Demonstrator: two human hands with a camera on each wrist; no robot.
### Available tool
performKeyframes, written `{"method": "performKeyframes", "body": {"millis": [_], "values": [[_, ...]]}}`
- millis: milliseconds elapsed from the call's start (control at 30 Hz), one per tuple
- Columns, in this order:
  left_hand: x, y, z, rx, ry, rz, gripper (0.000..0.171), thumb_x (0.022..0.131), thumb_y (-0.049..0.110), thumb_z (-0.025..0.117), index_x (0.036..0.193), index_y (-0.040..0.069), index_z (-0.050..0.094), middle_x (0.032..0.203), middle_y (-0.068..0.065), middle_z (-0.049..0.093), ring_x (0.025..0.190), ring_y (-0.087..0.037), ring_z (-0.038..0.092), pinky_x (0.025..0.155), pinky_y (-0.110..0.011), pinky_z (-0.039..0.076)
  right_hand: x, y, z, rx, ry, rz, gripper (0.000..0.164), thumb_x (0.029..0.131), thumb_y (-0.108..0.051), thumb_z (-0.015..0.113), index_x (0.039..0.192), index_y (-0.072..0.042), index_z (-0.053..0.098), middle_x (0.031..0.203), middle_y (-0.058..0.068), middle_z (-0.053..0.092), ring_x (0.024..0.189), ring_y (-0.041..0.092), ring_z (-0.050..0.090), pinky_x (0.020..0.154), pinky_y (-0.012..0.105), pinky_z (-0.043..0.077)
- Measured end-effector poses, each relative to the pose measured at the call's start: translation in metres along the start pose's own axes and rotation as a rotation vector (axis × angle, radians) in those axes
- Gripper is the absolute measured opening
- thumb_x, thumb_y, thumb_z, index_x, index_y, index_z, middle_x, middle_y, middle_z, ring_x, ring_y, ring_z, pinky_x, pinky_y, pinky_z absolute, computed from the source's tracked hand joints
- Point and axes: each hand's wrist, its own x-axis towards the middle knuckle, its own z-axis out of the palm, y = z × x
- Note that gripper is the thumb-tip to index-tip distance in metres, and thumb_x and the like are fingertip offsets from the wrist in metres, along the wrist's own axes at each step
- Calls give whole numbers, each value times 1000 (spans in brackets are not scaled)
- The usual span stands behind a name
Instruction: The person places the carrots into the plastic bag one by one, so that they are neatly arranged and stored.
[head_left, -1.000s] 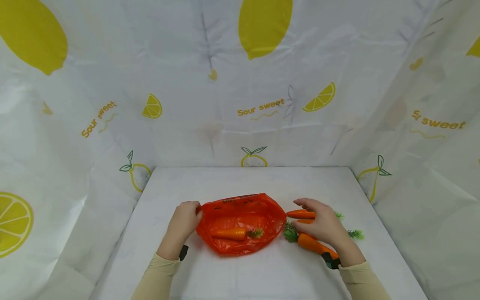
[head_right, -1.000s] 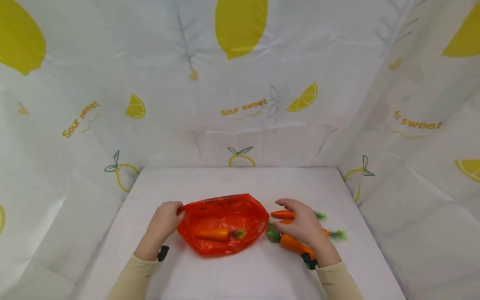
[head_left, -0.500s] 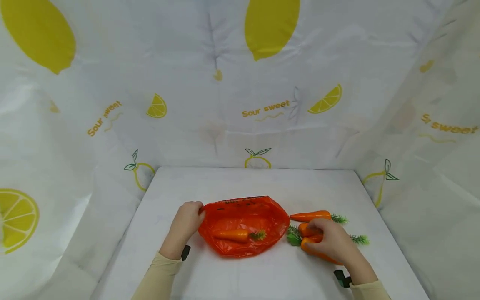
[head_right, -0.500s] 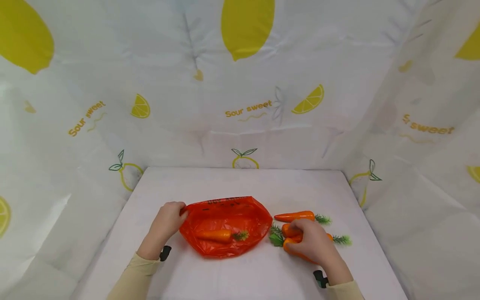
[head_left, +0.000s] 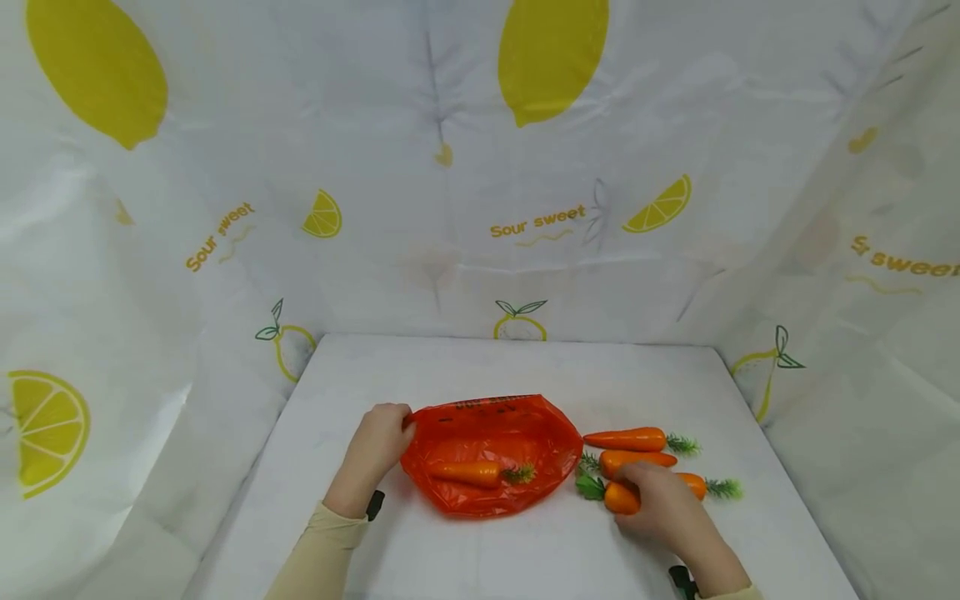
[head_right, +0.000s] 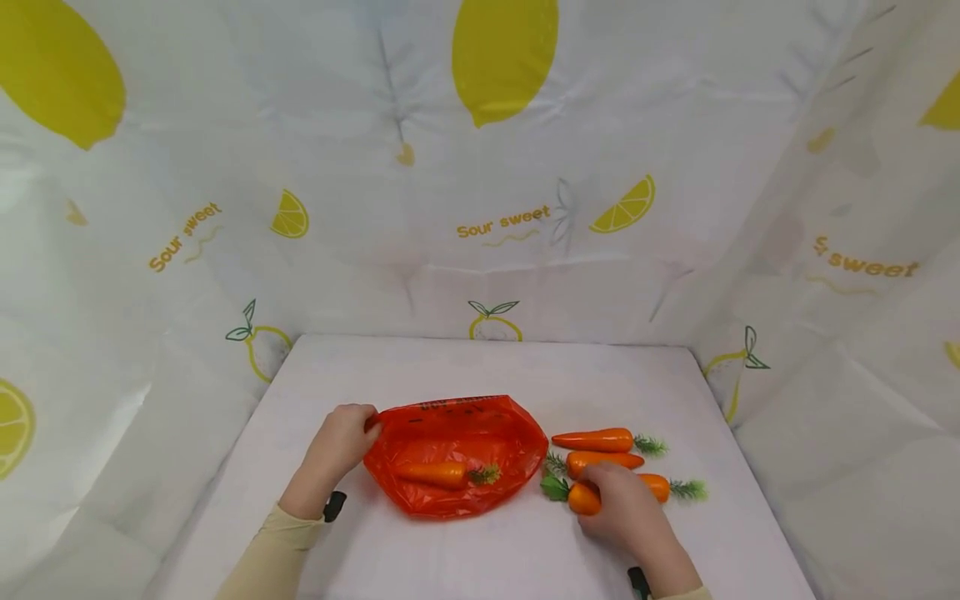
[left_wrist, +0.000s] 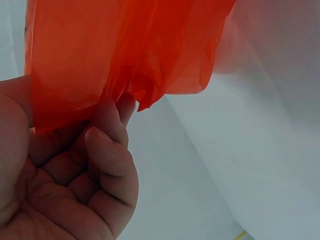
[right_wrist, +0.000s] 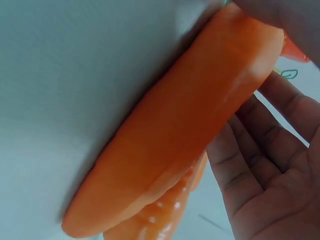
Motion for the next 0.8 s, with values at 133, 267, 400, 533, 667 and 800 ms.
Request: {"method": "performKeyframes", "body": {"millis": [133,267,400,533,667,800], "values": [[-1,1,0,-2,-12,-8,7,93,12,75,86,9,74,74,1,66,64,-15,55,63,-30,52,-1,-3,7,-31,-18,20,49,68,-26,98,112,-21,77,114,-4,74,105,23,67,97,58,55],[-2,0,0,-5,-17,-21,8,93,13,75,86,10,73,73,2,65,64,-14,54,62,-29,51,-2,-3,5,-46,-13,16,46,69,-28,97,110,-21,77,109,-6,74,98,18,65,94,55,57],[-2,0,-1,-6,-15,-17,8,93,12,75,85,11,73,73,2,65,64,-14,54,62,-29,51,-2,-1,-8,-56,28,3,45,72,-32,96,110,-19,76,105,-4,72,91,18,61,87,49,57],[-2,1,-1,-8,-13,-15,7,93,12,75,86,10,73,74,2,66,64,-14,55,62,-29,52,-1,2,-28,-80,87,-39,45,72,-32,96,109,-16,76,101,-2,72,85,18,58,81,46,56],[-2,1,-1,-9,-9,-16,7,93,12,75,86,10,73,74,2,66,64,-14,55,62,-29,52,-1,2,-47,-67,126,-55,46,71,-28,97,110,-14,76,100,-1,73,84,18,58,79,44,56],[-2,1,0,-13,-4,-8,9,93,12,75,84,11,73,73,2,65,64,-14,54,62,-29,51,-3,-1,-63,-18,165,-60,46,72,-26,96,112,-15,76,105,1,74,89,20,62,81,48,59]]}}
